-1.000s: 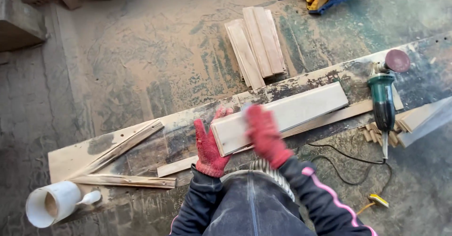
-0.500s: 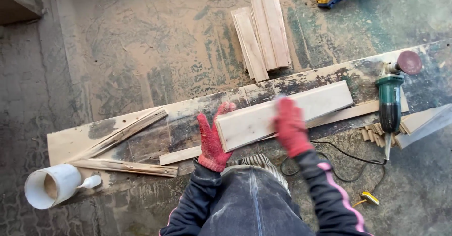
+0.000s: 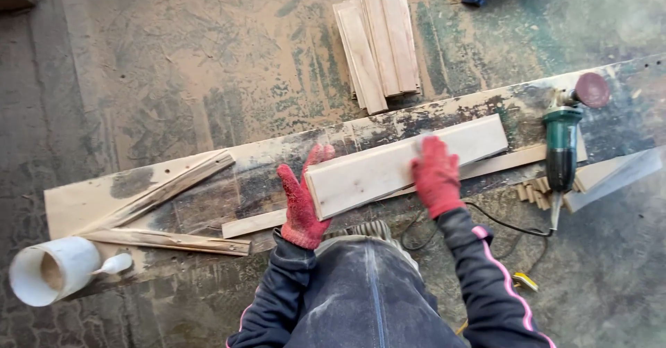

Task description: Sanding a wooden plank using an angle grinder and a manual sanding block.

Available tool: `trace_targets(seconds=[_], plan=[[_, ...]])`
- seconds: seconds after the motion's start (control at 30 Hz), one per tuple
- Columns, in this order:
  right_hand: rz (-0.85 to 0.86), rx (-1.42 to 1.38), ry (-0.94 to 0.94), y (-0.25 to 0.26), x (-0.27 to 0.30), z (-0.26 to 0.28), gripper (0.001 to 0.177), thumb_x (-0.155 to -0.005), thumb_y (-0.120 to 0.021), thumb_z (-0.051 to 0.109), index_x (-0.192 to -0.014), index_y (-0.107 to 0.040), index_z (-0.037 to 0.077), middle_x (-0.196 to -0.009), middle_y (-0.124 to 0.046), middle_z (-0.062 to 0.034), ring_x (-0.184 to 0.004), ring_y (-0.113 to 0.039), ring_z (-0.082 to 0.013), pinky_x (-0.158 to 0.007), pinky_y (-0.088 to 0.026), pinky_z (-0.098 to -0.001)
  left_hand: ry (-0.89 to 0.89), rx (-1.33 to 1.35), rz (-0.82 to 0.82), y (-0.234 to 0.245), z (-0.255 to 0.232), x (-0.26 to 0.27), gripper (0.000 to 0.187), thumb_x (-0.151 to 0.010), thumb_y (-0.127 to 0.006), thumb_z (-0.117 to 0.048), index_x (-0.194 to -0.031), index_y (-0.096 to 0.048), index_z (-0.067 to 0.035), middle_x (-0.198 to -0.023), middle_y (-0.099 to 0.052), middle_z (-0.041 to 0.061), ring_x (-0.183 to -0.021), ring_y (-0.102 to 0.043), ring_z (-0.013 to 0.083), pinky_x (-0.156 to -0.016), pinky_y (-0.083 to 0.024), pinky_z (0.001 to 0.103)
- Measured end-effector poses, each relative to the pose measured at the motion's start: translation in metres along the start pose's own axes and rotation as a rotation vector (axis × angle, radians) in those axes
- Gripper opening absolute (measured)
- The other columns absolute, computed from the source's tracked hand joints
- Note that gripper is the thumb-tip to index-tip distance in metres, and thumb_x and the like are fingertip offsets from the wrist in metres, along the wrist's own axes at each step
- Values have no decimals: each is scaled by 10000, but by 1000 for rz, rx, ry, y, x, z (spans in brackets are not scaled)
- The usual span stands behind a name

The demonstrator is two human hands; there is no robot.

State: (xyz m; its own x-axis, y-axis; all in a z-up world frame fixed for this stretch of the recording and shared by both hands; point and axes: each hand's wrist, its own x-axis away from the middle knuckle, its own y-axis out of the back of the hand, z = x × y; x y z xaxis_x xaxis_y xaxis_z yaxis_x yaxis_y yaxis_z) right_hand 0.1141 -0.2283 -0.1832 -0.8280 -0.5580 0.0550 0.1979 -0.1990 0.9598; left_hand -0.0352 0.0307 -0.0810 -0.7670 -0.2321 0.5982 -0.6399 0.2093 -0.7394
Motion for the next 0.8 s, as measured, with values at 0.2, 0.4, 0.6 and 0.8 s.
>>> trace_targets(seconds=[0.2,0.4,0.6,0.8], plan=[[-35,-147,85,41,9,125,710,-1020,-494,448,-1616,-337,96,-1647,-335,-226,-1531,-284,-395,-1238,-147,-599,-13,-128,-1,-11,-6,7,931,-799,-370,-879,-1510,-479,-288,-1542,-518,24,-1274,-598,354,-990,-556,609],[57,-115,174,11,-13,50,662,-1015,-516,420,-1597,-373,141,-1656,-354,-150,-1533,-308,-322,-1250,-155,-586,-11,-119,-55,-2,-11,7,958,-762,-402,-883,-1493,-498,-270,-1530,-536,41,-1282,-594,384,-1001,-534,635],[169,89,-486,-2,-41,15,455,-922,-556,446,-1331,-569,246,-1329,-633,-97,-1263,-623,-279,-982,-480,-508,-35,-133,-74,4,-6,8,926,-784,-423,-860,-1489,-504,-265,-1527,-541,44,-1260,-609,378,-964,-555,623],[-159,-144,333,3,-5,75,861,-979,-254,757,-1639,-288,206,-1683,-313,-107,-1559,-252,-276,-1278,-121,-504,-57,-186,-68,-9,-15,17,984,-749,-436,-867,-1512,-474,-248,-1517,-547,46,-1236,-616,380,-952,-559,628]])
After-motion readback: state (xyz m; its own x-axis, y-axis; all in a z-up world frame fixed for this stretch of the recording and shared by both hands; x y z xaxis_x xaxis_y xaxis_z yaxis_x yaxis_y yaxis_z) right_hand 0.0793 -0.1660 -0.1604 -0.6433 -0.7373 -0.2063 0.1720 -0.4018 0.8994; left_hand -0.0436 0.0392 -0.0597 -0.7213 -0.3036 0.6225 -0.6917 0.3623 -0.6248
